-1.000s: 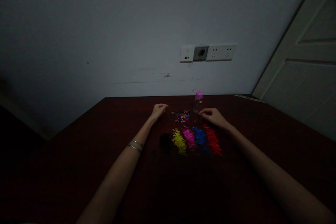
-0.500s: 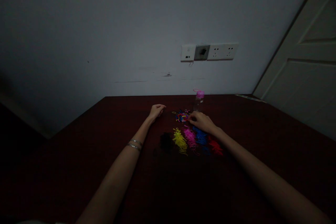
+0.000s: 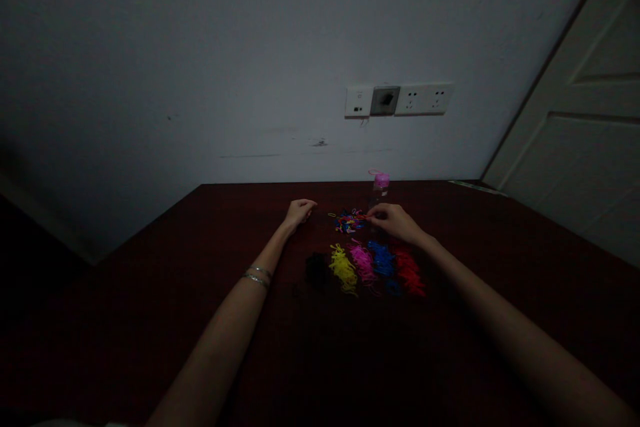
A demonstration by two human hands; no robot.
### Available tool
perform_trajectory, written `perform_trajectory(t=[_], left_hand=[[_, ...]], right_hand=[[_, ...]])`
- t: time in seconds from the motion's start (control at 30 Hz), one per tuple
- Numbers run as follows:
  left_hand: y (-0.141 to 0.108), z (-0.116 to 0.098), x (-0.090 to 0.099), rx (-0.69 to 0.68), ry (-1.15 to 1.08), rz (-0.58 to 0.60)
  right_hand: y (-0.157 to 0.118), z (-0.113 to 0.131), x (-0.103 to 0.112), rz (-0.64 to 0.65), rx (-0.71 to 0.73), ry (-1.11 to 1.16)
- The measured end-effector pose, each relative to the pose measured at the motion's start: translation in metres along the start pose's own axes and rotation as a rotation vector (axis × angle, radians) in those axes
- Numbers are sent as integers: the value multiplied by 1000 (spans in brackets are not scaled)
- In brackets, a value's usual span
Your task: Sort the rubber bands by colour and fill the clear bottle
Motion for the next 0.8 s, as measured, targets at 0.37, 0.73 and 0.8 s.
perform_trajectory(t=[0.37, 0.73, 0.8], left_hand=[[4, 3, 0, -27, -2, 17], [8, 3, -6, -87, 206, 0], [10, 0, -10, -135, 295, -6]], right_hand=[[2, 3, -1, 40, 10, 45], [-9, -31, 25, 404, -120, 155], [-15, -40, 23, 507, -177, 172]])
Point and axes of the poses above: each hand's wrist, its own y-axis towards the middle knuckle, its own x-axis out of the back of the hand, z = x × y, the point moved 6 cm from there along y, towards the middle knuckle, and after that the axes turned 1 degree about z, right-handed, at the moved point
